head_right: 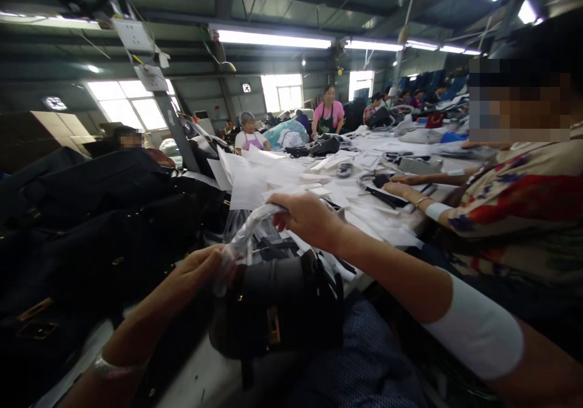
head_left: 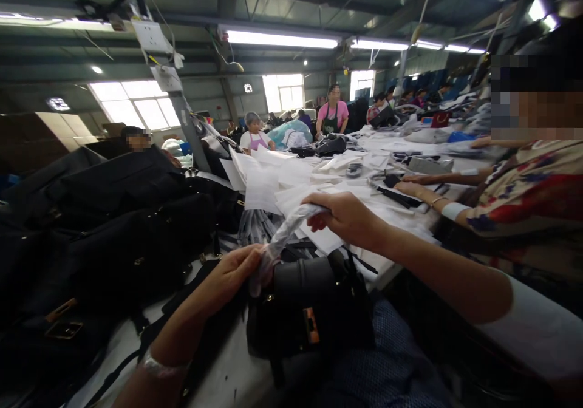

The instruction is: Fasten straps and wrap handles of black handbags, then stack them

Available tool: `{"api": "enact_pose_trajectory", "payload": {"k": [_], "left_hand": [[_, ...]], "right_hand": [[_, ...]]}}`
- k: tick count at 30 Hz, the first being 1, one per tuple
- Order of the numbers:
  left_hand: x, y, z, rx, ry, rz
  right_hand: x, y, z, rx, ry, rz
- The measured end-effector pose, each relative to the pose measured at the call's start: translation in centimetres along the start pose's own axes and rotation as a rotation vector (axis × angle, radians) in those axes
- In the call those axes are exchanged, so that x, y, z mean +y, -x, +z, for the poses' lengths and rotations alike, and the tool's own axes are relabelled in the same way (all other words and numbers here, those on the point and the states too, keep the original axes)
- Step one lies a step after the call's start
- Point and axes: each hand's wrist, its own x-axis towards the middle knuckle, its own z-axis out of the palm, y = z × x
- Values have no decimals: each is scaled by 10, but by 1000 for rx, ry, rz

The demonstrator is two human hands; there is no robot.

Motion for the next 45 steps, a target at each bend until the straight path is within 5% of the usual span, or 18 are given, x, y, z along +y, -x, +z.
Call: {"api": "enact_pose_trajectory", "payload": {"k": [2,6,11,14,18,22,26,31,38,42,45], "left_hand": [[12,0,6,58,127,-4],[38,-3,24,420,375,232],[42,-28,49,521,235,418],[11,-39,51,462,204,258],[-29,-38,47,455,218,47],[-35,-25,48,489,145,54],[-38,0,48,531,-111,73],[-41,35,31,295,-293,74],[-10,20,9,-375,-671,132],[-3,-1,6,-425,-703,88],[19,-15,7,-252,-585,58]], "right_hand": [[-4,-16,-1,45,6,-116],[-4,-63,-10,182,168,-245],[10,-104,-9,217,388,-56],[23,-74,8,194,420,29],[27,16,47,349,158,94],[9,87,91,151,-133,179],[-11,116,123,115,-214,156],[-13,131,144,132,-186,134],[-4,129,152,24,16,174],[6,109,138,57,-15,144],[13,82,110,196,-89,79]]}}
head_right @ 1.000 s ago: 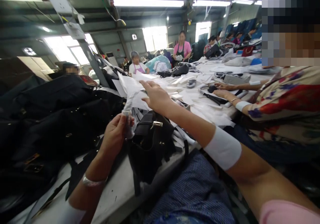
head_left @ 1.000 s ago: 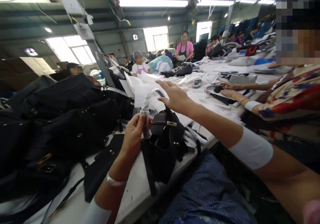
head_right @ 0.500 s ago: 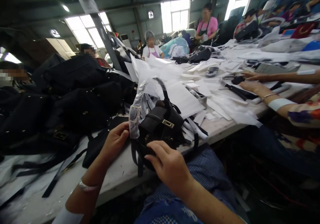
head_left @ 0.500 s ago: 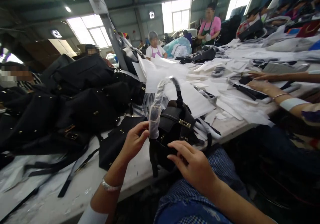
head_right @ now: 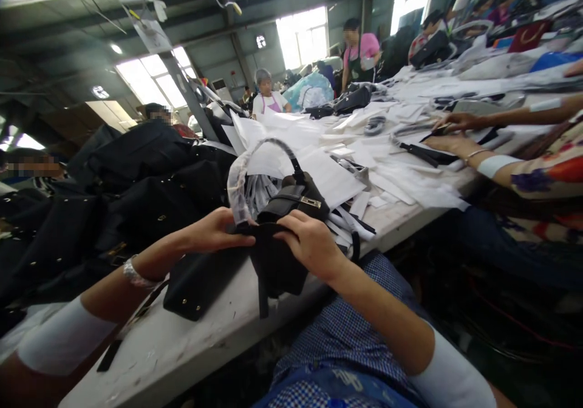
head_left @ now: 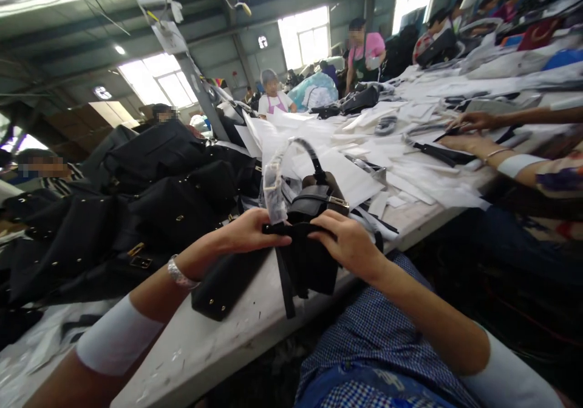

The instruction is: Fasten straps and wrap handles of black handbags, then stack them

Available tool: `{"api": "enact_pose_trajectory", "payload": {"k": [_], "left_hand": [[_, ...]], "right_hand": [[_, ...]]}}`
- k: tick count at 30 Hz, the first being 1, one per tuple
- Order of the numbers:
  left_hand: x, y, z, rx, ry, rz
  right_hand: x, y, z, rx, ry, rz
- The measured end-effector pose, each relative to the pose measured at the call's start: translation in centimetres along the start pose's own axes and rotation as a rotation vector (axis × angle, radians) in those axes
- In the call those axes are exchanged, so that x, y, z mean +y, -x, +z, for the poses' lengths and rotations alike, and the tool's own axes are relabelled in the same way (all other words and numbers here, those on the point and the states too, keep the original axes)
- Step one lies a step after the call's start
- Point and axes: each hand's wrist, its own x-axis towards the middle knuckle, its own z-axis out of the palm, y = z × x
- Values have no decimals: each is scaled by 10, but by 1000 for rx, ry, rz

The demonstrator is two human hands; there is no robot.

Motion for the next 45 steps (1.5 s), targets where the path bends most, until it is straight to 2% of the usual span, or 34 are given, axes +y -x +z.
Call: {"api": "enact_pose_trajectory", "payload": {"k": [2,4,7,9,12,15,21,24,27,29,31,34,37,40,45], "left_hand": [[24,-9,-12,151,113,-22],[55,-14,-22,220,239,-35],[101,-13,-25,146,394,-55],[122,-10,-14,92,463,-96],[138,-6,15,60,563,-198],[151,-9,53,41,731,-289],[188,-32,133,-41,987,-281],[186,-47,179,-85,1076,-274],[169,-62,223,-99,1041,-322],[158,-72,246,-104,1020,-378],[154,-79,260,-97,1008,-406],[161,-85,268,-100,950,-360],[172,-86,270,-128,853,-288],[174,-82,271,-188,837,-253],[156,-73,268,-365,1006,-351]], "right_hand": [[-2,-24,-23,77,-56,-54],[-7,-44,-49,100,-134,-107],[-14,-57,-84,24,-305,-126],[-16,-51,-100,-73,-445,-83],[-11,-27,-113,-237,-645,33],[-1,8,-123,-334,-777,155],[24,89,-160,-308,-881,301],[41,131,-175,-245,-835,386],[49,172,-190,-94,-568,508],[40,195,-199,34,-348,592],[20,213,-205,102,-143,616],[-17,227,-203,123,210,618],[-39,233,-189,158,451,685],[-44,237,-175,188,463,735],[-43,237,-164,208,392,773]]}}
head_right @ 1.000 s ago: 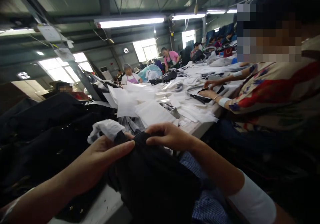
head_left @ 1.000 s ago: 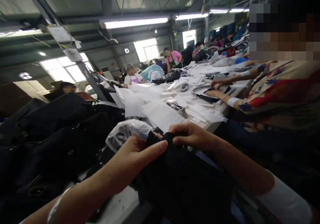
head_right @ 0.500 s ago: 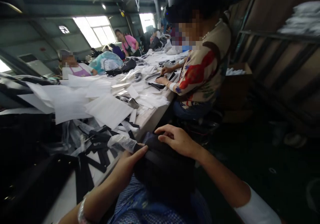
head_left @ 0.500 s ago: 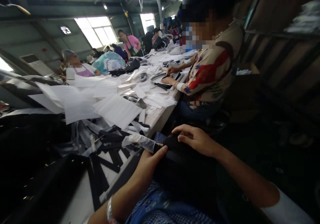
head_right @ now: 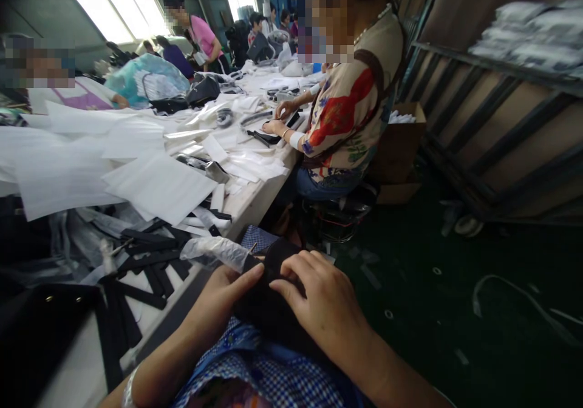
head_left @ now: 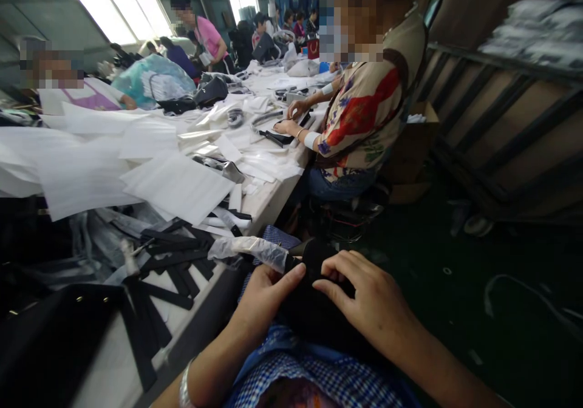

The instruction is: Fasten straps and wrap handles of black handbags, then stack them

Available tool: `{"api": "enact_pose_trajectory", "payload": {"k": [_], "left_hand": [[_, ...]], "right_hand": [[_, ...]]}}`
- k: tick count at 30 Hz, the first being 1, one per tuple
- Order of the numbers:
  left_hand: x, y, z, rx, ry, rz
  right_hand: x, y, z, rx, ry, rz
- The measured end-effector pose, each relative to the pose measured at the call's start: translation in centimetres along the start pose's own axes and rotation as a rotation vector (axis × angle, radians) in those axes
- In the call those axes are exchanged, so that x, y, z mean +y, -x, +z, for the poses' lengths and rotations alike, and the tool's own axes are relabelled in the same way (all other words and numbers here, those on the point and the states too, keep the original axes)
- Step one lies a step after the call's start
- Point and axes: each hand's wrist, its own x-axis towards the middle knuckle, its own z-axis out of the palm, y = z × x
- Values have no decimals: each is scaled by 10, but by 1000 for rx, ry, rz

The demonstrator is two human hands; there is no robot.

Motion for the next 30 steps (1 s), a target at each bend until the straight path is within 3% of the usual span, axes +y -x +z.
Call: {"api": "enact_pose_trajectory", "payload": {"k": [12,23,30], "left_hand": [[-12,30,-27,45,148,88],[-15,44,-42,90,170,118],[-31,48,-54,175,200,159]], "right_hand": [[-36,-13,10,-223,-217,112],[-55,-26,23,-364,-201,109],[-60,-38,35,-533,-112,65]]}}
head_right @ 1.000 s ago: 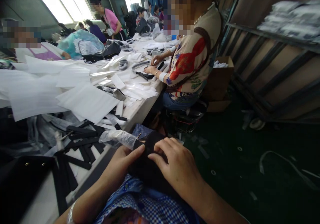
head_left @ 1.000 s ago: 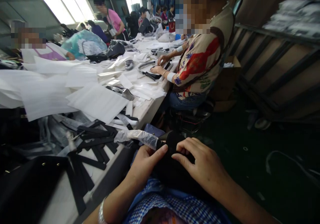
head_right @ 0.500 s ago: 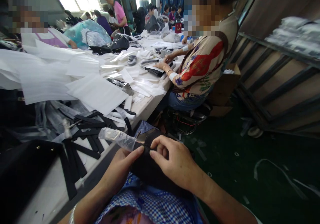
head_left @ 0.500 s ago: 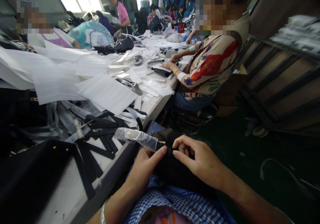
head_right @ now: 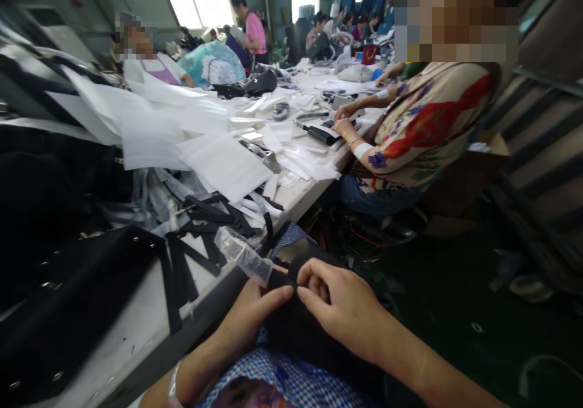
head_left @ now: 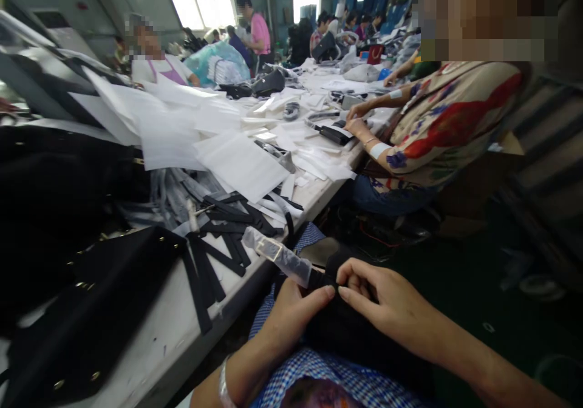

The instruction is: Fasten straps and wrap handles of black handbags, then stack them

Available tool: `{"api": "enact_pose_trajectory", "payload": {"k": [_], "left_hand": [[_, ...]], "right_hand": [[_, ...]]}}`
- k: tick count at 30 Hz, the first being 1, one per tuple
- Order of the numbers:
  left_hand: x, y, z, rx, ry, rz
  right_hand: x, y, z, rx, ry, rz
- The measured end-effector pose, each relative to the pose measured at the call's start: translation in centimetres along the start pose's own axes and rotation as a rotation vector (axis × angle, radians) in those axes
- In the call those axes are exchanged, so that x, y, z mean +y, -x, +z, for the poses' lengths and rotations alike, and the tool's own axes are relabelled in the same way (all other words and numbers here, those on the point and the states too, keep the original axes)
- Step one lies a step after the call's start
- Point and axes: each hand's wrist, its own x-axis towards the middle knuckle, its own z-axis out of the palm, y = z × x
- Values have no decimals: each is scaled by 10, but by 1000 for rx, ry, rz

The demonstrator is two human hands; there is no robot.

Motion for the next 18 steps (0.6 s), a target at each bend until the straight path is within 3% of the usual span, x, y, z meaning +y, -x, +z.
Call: {"api": "enact_pose_trajectory", "payload": {"k": [6,10,12,14,16,18], "left_hand": [[-11,4,-15,84,-10,51],[-16,6,-28,108,53,50],[-18,6,-35,102,108,53],[-19,5,-42,88,178,65],[-17,3,-49,76,229,72],[-13,2,-56,49,215,71]], "right_hand": [[6,-21,3,-201,75,5],[-3,-58,-16,-500,-46,13],[-20,-92,-21,-534,-39,-39],[-44,-136,-13,-437,18,-174],[-71,-186,11,-360,63,-329],[-99,-237,49,-379,98,-445]]}}
